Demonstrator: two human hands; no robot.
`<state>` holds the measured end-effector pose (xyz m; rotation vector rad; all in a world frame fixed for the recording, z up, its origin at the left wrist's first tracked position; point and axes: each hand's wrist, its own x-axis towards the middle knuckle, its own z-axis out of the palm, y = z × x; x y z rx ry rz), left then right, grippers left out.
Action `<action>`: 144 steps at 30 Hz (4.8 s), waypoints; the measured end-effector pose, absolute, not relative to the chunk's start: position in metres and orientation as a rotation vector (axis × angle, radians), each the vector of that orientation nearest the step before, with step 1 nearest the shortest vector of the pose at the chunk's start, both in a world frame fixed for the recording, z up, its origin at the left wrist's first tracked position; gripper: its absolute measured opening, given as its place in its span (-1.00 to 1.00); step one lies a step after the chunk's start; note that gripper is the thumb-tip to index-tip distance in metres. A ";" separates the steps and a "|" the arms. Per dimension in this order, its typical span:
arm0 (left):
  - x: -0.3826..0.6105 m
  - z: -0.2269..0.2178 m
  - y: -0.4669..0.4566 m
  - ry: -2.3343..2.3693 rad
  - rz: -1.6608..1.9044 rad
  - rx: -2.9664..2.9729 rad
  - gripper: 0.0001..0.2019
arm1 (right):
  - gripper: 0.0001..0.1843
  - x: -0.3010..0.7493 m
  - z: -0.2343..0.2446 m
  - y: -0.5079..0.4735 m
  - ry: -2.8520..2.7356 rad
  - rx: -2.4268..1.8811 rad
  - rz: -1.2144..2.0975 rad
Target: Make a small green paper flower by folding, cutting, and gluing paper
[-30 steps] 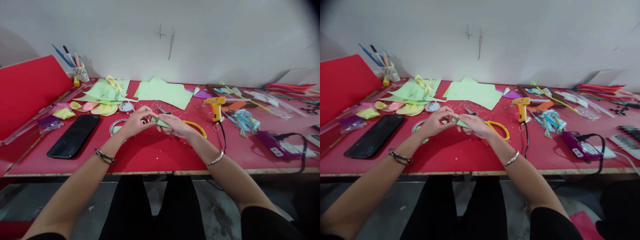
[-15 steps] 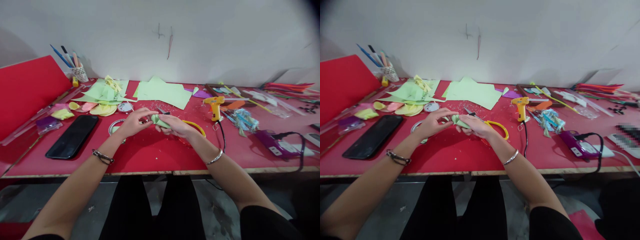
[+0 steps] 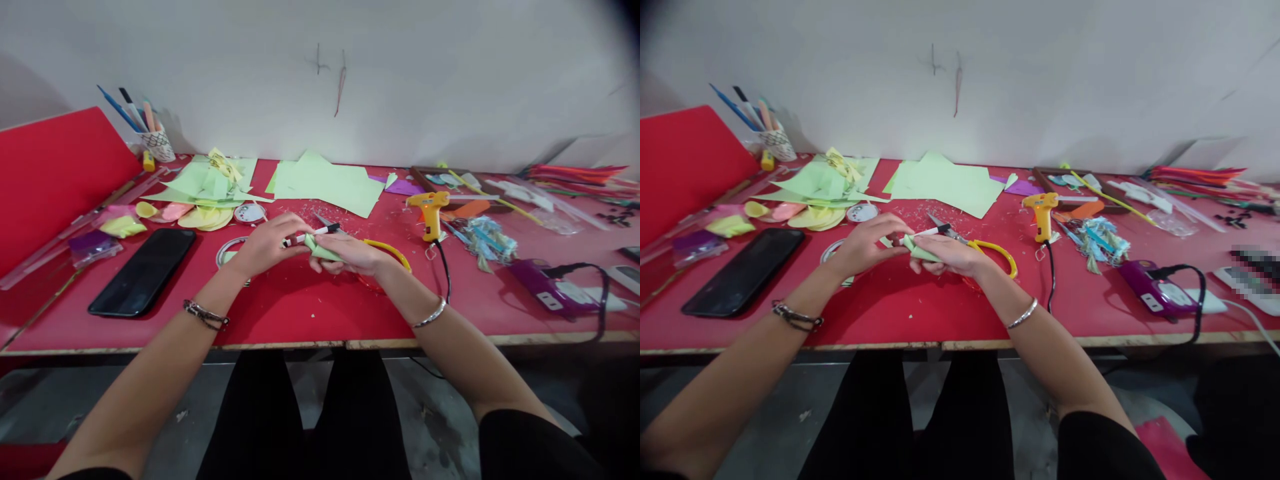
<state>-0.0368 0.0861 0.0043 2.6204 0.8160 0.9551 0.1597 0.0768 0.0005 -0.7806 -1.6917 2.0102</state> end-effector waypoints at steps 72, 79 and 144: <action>-0.023 0.002 0.077 0.787 1.214 2.608 -0.82 | -0.92 0.146 -0.004 0.074 -2.136 -1.307 0.418; -0.023 0.001 0.078 0.797 1.204 2.673 -0.83 | -0.90 0.144 -0.006 0.074 -2.098 -1.360 0.491; -0.018 0.004 0.074 0.881 1.431 2.426 -0.91 | -0.87 0.142 -0.011 0.079 -2.144 -1.036 0.263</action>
